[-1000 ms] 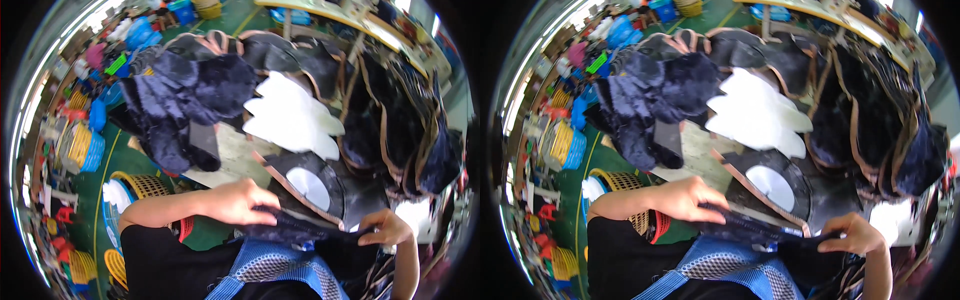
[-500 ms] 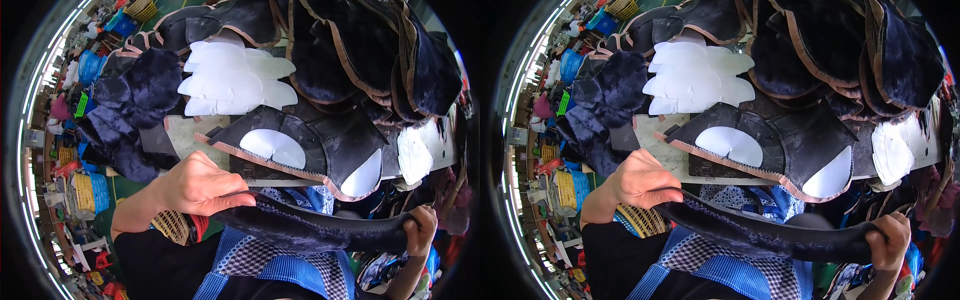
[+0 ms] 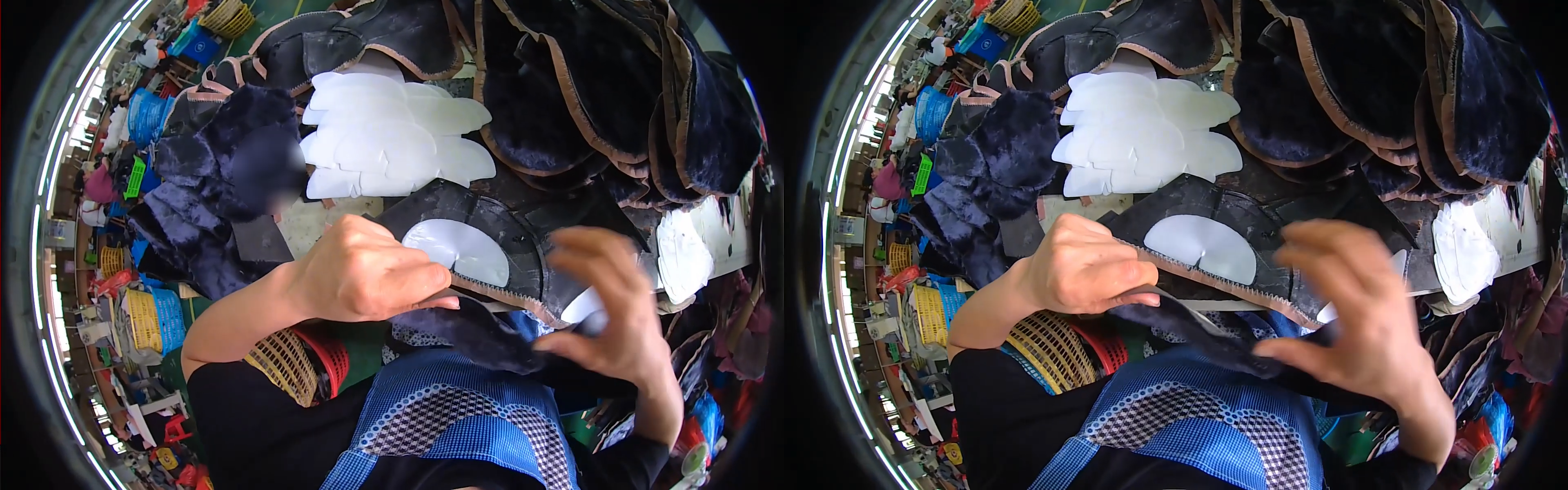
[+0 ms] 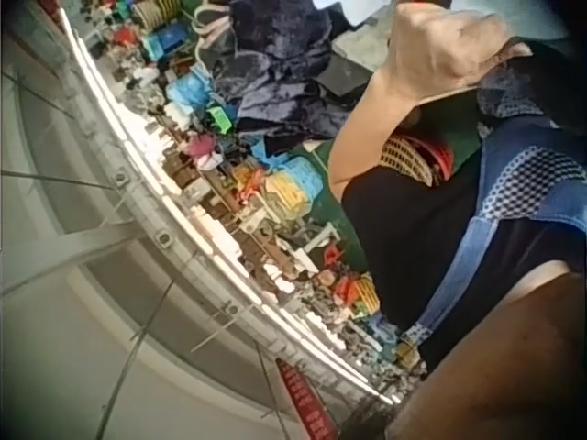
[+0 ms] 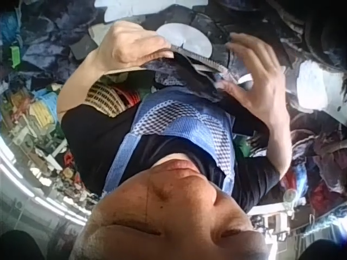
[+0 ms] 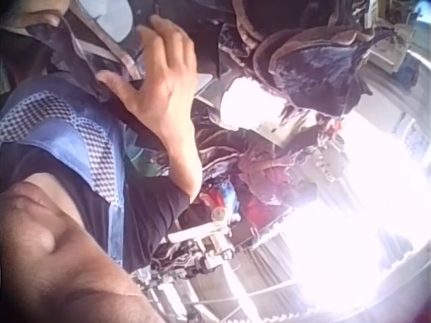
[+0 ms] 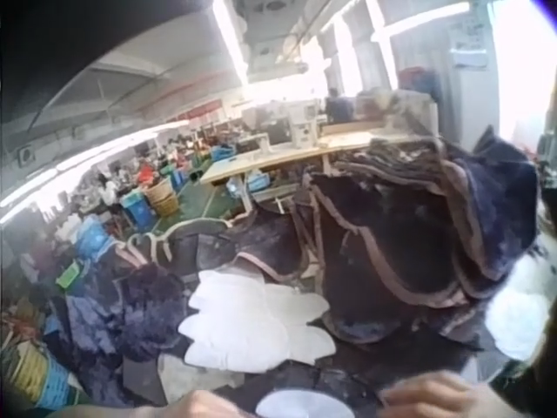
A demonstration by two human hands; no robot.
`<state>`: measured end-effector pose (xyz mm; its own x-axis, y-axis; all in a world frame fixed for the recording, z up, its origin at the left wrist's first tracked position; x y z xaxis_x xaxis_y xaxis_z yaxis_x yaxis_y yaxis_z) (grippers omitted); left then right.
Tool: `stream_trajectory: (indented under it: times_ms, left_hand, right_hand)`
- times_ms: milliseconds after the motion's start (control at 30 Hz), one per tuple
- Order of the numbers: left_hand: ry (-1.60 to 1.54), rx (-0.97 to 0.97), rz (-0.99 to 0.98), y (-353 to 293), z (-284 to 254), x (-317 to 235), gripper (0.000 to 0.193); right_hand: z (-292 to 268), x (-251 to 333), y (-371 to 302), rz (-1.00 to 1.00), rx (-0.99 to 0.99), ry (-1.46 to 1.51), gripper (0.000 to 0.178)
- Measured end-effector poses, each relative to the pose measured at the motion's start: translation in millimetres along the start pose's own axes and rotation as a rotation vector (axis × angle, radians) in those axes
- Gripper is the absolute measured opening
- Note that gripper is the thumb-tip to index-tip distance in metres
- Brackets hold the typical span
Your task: Align and stack shoe upper components with foam padding.
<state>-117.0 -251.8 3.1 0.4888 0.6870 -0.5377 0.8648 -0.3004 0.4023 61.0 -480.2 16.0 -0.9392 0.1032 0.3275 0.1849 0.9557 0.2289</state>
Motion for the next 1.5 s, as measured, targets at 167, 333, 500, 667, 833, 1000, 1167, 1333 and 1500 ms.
stream_trajectory:
  times_ms: [167,333,500,667,833,1000,1167,1333,1500]
  left_hand:
    - [-0.254,-0.147,-0.462,-19.6,-2.0,65.9,0.027]
    - [-0.479,-0.095,-0.64,-10.5,1.5,64.5,0.037]
    - [-0.436,-0.038,-0.678,-21.8,-5.3,78.4,0.039]
    - [-0.512,-0.083,-0.571,-15.8,-7.4,99.9,0.03]
    - [-0.739,-0.135,-0.695,2.3,-15.8,131.1,0.027]
    - [-0.367,-0.021,-0.664,-34.5,44.6,127.2,0.035]
    - [-0.366,-0.14,-0.683,-37.9,52.0,125.4,0.022]
    - [-0.35,-0.175,-0.665,-37.1,56.6,130.5,0.022]
    - [-0.282,-0.211,-0.653,-33.4,59.7,127.1,0.021]
  right_hand:
    - [14.3,-26.4,46.0,0.439,0.656,0.705,0.027]
    - [39.3,-27.0,72.2,0.183,0.586,0.254,0.059]
    - [63.3,-23.0,74.7,0.279,0.81,0.543,0.027]
    - [9.0,-26.9,107.6,0.184,0.505,0.268,0.026]
    - [26.9,-59.2,139.7,0.086,0.583,0.057,0.032]
    - [97.9,-64.0,66.1,0.116,0.536,0.021,0.022]
    - [105.8,-56.4,48.6,0.191,0.263,-0.01,0.013]
    - [104.0,-62.7,54.9,0.236,0.314,0.017,0.014]
    - [104.1,-71.3,57.4,0.244,0.382,0.113,0.013]
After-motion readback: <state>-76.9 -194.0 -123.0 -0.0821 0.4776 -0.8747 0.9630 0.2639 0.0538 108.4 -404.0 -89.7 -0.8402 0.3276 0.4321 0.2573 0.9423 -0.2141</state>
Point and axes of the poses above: each hand's wrist, its own y-axis towards the middle knuckle, its own z-axis out of the palm, x = y × z, the point moved 2 cm from there along y, towards the middle knuckle, and after that the axes turned 15 degrees about -y, right-handed, at the moved point
